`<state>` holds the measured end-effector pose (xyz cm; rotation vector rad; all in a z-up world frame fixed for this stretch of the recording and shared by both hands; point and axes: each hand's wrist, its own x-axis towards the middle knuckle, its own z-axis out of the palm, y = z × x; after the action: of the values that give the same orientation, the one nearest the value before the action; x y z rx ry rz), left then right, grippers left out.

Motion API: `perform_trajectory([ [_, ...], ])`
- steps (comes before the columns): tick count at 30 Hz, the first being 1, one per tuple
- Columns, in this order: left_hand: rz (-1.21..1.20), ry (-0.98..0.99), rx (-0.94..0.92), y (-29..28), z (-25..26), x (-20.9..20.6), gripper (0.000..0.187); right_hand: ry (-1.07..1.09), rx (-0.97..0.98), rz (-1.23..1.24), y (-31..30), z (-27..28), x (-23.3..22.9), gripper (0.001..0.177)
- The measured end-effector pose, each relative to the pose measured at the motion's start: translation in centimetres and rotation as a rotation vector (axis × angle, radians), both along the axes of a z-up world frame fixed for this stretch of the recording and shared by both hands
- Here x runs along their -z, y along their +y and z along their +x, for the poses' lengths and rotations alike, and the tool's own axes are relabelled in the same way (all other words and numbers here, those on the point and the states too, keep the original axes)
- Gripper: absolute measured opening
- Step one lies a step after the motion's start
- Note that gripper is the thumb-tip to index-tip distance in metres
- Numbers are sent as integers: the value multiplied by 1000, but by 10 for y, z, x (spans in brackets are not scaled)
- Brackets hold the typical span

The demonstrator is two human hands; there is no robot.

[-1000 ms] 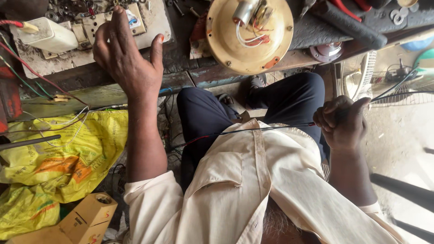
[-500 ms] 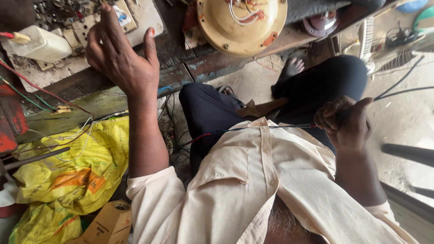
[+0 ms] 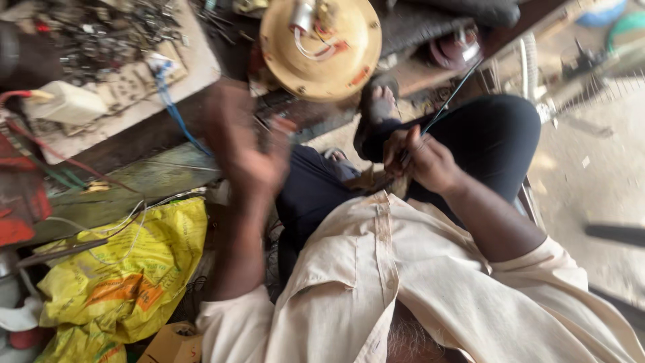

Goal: The person is repairing an electrical component, likely a ceiling fan motor base. They strip wires, connect them to terminals, and use a screwdriver to tighten the connections.

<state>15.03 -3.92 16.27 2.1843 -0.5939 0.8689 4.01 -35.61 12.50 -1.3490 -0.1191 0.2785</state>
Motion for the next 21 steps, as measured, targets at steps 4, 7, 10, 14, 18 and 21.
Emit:
perform_trajectory([
  [4,-178,253,546,-67,-48,-34,50,-17,-183,-28,-4,18,31,56],
  [7,-192,342,621,-103,-43,-30,49,15,-253,-29,-10,15,64,35],
  [10,-161,465,639,-126,-25,-10,35,-30,-367,-345,-22,22,82,33],
  [14,-140,496,639,-149,-9,14,27,-104,-472,-480,-35,37,87,30],
  [18,-218,591,669,-166,-3,24,24,-357,-375,-573,-50,40,77,42],
  [21,-263,609,664,-173,-2,21,25,-397,-235,-552,-54,30,76,41],
])
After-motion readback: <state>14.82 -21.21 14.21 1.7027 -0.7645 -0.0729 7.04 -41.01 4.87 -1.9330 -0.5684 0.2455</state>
